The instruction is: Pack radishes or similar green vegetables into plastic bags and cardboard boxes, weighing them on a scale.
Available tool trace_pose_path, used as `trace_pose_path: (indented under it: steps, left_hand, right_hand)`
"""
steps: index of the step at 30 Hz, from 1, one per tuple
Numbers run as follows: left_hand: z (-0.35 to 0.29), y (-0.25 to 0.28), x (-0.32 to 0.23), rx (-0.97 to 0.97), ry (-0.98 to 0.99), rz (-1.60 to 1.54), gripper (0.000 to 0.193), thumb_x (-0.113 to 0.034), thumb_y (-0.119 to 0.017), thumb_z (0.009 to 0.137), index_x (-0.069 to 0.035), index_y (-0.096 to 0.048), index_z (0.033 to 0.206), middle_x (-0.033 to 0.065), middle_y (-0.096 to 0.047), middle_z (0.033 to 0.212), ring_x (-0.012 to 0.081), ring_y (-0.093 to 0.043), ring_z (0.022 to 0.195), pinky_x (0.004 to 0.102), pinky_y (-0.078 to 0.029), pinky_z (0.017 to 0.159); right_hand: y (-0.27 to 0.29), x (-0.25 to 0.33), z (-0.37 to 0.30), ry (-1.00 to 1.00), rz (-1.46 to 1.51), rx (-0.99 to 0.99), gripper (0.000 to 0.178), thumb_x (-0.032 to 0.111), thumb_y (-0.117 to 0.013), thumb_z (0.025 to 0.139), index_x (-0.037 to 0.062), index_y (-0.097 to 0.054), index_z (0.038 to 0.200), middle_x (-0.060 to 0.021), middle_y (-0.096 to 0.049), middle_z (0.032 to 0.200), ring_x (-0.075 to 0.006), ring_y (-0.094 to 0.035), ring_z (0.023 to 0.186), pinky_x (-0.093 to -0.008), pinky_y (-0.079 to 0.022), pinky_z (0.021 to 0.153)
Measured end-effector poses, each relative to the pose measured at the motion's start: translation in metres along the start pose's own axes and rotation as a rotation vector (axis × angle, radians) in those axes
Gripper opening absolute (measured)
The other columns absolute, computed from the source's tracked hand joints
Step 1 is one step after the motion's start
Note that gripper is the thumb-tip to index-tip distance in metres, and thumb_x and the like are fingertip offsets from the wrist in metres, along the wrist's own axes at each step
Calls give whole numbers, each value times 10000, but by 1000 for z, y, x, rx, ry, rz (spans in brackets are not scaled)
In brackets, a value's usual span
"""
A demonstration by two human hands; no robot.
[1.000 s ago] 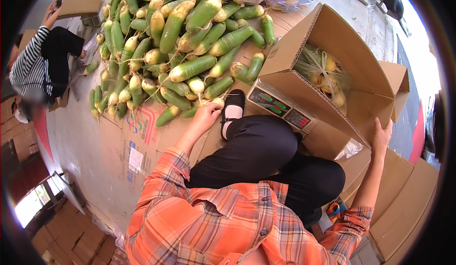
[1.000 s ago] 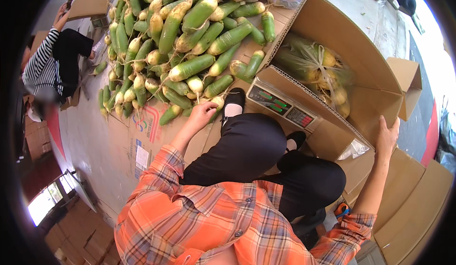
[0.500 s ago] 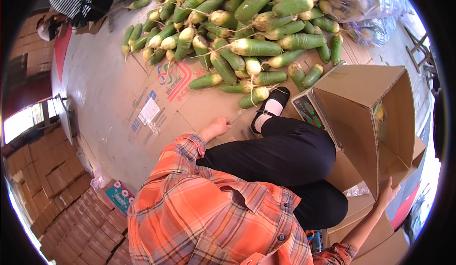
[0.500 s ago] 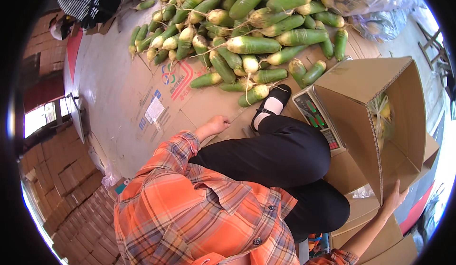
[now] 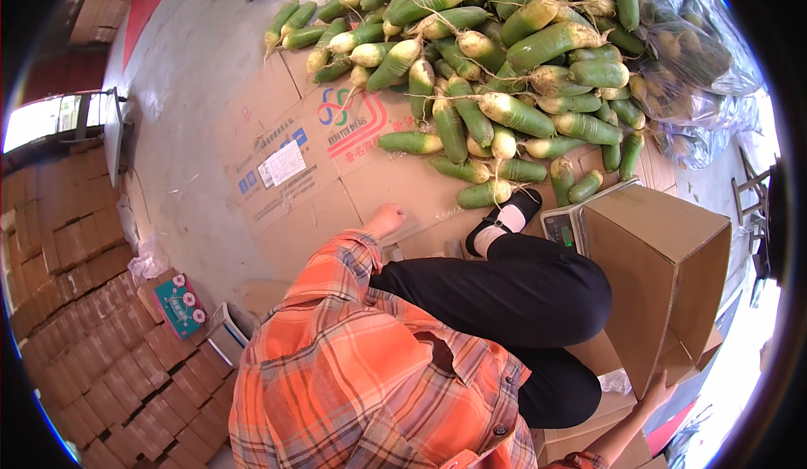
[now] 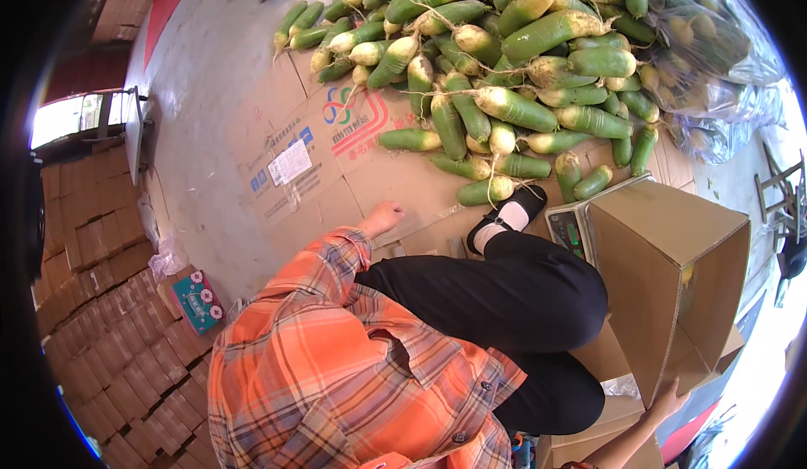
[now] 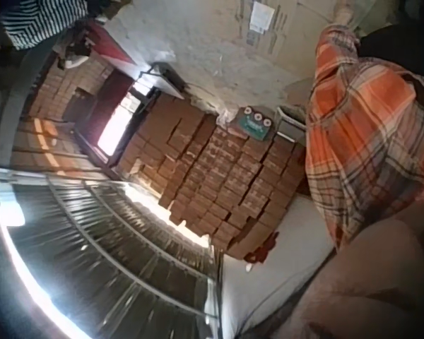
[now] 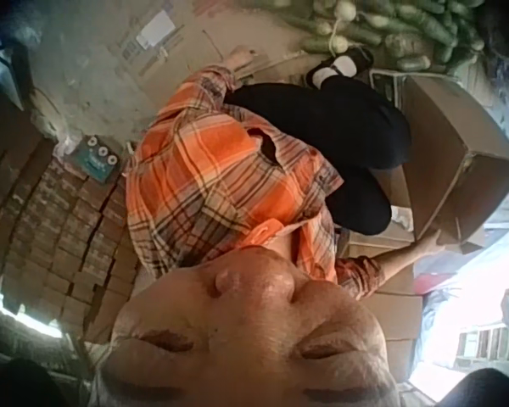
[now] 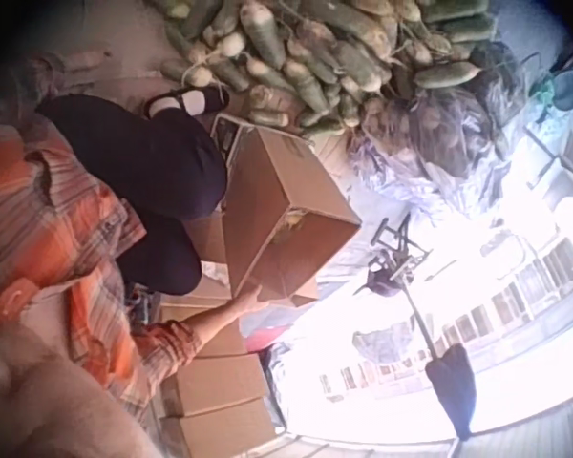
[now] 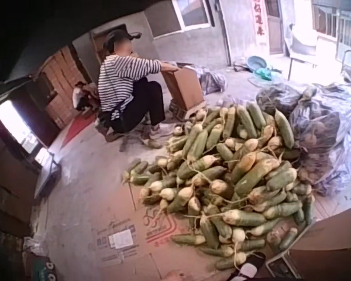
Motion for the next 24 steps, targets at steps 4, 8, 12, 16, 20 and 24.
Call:
trace_pose_path:
  steps: [4, 8, 12, 16, 20, 24]
  left_hand:
    - [7, -1, 5, 5, 24, -85, 226, -238, -545, 722, -70, -662, 818, 164, -625, 830, 317, -592, 808, 390, -463, 743]
    - [9, 15, 2, -19, 13, -79, 234, -245, -528, 730, -80, -659, 832, 164, -623, 835, 321, -590, 809, 393, -460, 739]
    - [12, 23, -6, -26, 6, -89, 241, -249, -522, 736, -83, -660, 842, 163, -624, 845, 319, -590, 813, 389, -459, 745]
    - [20, 24, -14, -10, 25, -126, 234, -239, -530, 738, -78, -660, 849, 164, -625, 862, 314, -591, 829, 381, -460, 758]
    - [19, 27, -16, -17, 83, -178, 210, -211, -541, 736, -80, -661, 847, 158, -633, 856, 306, -593, 838, 374, -460, 771]
    - [29, 34, -18, -133, -36, -107, 202, -185, -553, 764, -61, -644, 896, 157, -626, 769, 265, -606, 729, 377, -472, 695]
  right_hand:
    - [4, 3, -6, -5, -62, -39, 471, 174, -584, 800, -45, -445, 1193, -159, -529, 1133, -248, -522, 987, -332, -414, 851]
    - [2, 5, -3, 42, -149, -52, 480, 176, -585, 794, -51, -443, 1193, -174, -526, 1136, -268, -516, 1004, -343, -406, 862]
    - [3, 11, -10, 35, -76, -26, 477, 182, -585, 790, -57, -456, 1181, -190, -522, 1137, -281, -511, 1013, -349, -398, 872]
    - [8, -7, 3, 96, -177, -68, 492, 201, -593, 779, -60, -463, 1175, -208, -516, 1143, -305, -506, 1026, -365, -395, 882]
    - [4, 9, -4, 60, -266, -68, 539, 240, -606, 764, -57, -455, 1187, -227, -507, 1151, -342, -490, 1048, -385, -386, 900]
    - [4, 1, 3, 62, -276, -55, 545, 250, -609, 764, -49, -454, 1193, -228, -502, 1156, -341, -491, 1047, -384, -384, 902]
Point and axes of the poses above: each hand's wrist, its own z-axis towards the middle knuckle, its own y-axis out of the back of the hand, x = y × z, the point moved 5 cm from there along z, towards the middle knuckle
